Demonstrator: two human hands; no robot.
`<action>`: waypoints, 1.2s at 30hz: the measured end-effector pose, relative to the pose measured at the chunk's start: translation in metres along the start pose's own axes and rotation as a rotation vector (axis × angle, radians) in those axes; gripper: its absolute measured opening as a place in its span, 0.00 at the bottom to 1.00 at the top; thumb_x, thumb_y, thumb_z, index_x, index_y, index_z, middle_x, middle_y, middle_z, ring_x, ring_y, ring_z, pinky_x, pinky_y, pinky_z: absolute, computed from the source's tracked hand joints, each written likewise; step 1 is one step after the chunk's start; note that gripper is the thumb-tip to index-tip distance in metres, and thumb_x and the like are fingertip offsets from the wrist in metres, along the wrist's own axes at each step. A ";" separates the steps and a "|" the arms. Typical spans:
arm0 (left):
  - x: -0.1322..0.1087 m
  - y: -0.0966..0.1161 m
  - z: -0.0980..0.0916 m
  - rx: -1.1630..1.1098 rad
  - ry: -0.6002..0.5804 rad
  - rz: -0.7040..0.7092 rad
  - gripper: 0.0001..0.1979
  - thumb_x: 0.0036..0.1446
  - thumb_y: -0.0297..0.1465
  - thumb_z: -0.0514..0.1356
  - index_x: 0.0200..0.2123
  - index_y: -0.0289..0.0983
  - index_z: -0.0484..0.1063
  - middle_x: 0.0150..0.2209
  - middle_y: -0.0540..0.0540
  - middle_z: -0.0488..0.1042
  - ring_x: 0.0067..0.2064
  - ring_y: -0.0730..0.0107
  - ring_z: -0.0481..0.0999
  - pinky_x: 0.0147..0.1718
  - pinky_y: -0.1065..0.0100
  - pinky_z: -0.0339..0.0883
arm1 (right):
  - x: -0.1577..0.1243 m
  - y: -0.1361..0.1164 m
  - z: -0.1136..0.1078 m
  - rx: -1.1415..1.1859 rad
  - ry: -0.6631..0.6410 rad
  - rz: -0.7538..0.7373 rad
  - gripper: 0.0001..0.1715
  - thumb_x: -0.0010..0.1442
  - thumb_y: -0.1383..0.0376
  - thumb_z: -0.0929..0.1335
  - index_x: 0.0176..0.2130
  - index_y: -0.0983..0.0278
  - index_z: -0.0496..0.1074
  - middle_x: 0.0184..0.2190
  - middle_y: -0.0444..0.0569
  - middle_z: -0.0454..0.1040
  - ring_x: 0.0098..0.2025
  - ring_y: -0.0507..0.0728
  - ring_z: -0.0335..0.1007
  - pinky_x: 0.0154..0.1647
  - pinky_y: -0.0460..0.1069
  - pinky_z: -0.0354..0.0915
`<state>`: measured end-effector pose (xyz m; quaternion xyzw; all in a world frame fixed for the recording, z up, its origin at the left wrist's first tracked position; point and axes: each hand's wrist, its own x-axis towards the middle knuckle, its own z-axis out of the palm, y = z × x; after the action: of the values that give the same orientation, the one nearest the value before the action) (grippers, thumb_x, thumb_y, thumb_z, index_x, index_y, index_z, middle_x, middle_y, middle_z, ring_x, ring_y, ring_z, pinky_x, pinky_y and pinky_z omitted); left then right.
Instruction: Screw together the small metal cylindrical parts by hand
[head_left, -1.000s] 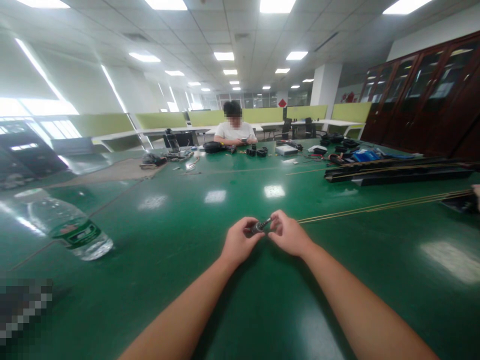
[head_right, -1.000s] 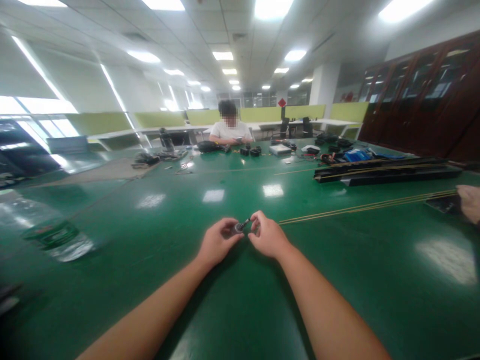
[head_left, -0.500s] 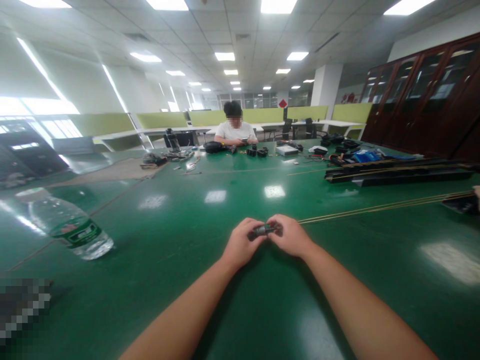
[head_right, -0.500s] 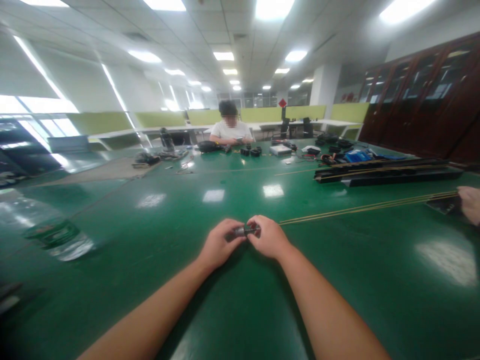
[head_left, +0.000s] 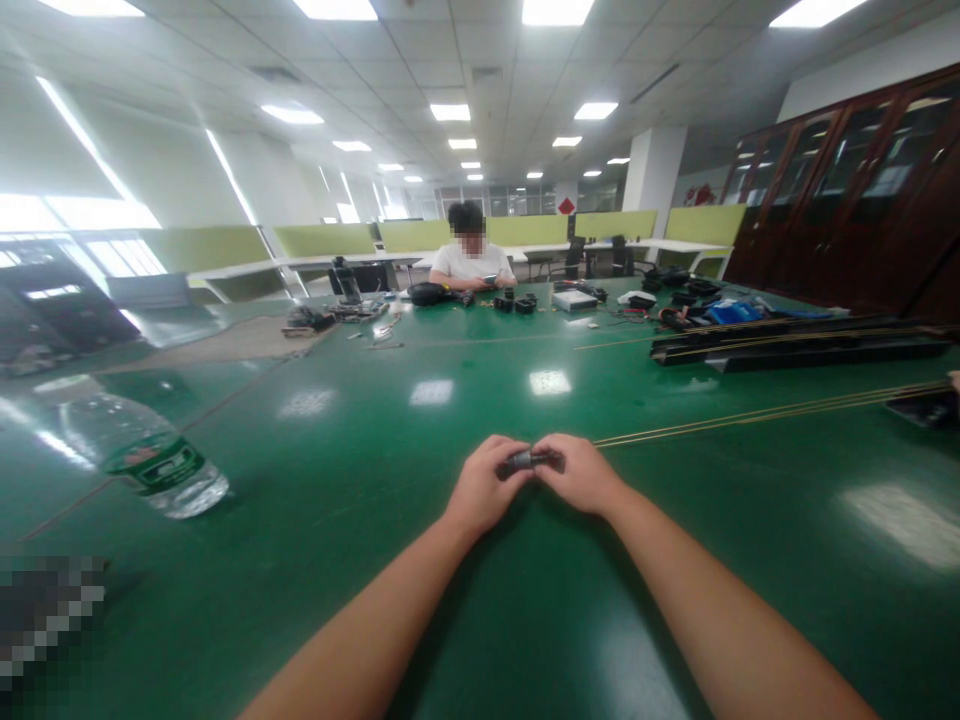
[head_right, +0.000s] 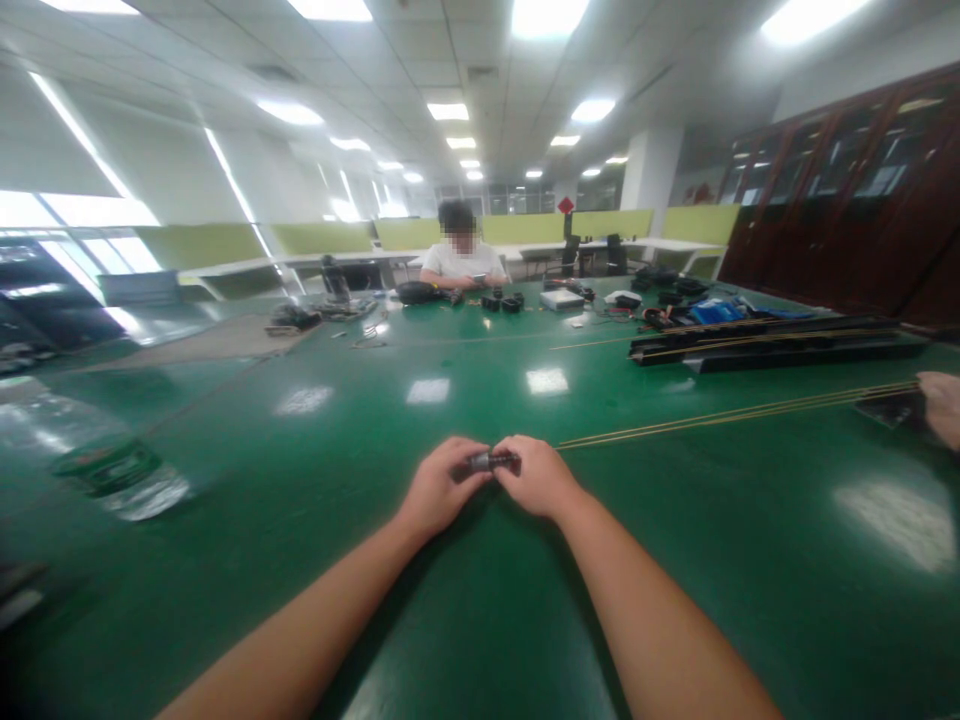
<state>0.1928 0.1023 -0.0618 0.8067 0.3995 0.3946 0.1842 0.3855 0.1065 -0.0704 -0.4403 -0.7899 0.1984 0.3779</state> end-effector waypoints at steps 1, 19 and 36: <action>0.000 0.000 0.000 0.001 0.000 -0.004 0.12 0.56 0.30 0.63 0.45 0.40 0.74 0.42 0.44 0.74 0.45 0.63 0.72 0.46 0.62 0.68 | 0.000 0.000 0.000 0.001 -0.003 0.004 0.10 0.55 0.71 0.69 0.39 0.62 0.76 0.36 0.48 0.76 0.36 0.55 0.70 0.40 0.48 0.64; 0.000 -0.001 0.001 0.028 -0.003 -0.018 0.13 0.55 0.28 0.64 0.45 0.42 0.75 0.42 0.47 0.73 0.45 0.66 0.72 0.47 0.65 0.67 | 0.000 0.003 -0.001 -0.019 -0.013 0.027 0.07 0.55 0.68 0.69 0.37 0.62 0.77 0.33 0.48 0.77 0.33 0.55 0.70 0.36 0.47 0.64; -0.001 -0.009 0.003 0.027 0.029 -0.038 0.16 0.54 0.26 0.65 0.46 0.42 0.74 0.43 0.48 0.73 0.45 0.66 0.72 0.47 0.64 0.67 | 0.000 0.009 -0.006 -0.034 0.018 0.067 0.06 0.54 0.66 0.71 0.35 0.63 0.77 0.30 0.47 0.77 0.32 0.54 0.70 0.35 0.47 0.63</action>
<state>0.1905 0.1071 -0.0692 0.7955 0.4226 0.3974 0.1751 0.3952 0.1114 -0.0725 -0.4748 -0.7745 0.1936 0.3706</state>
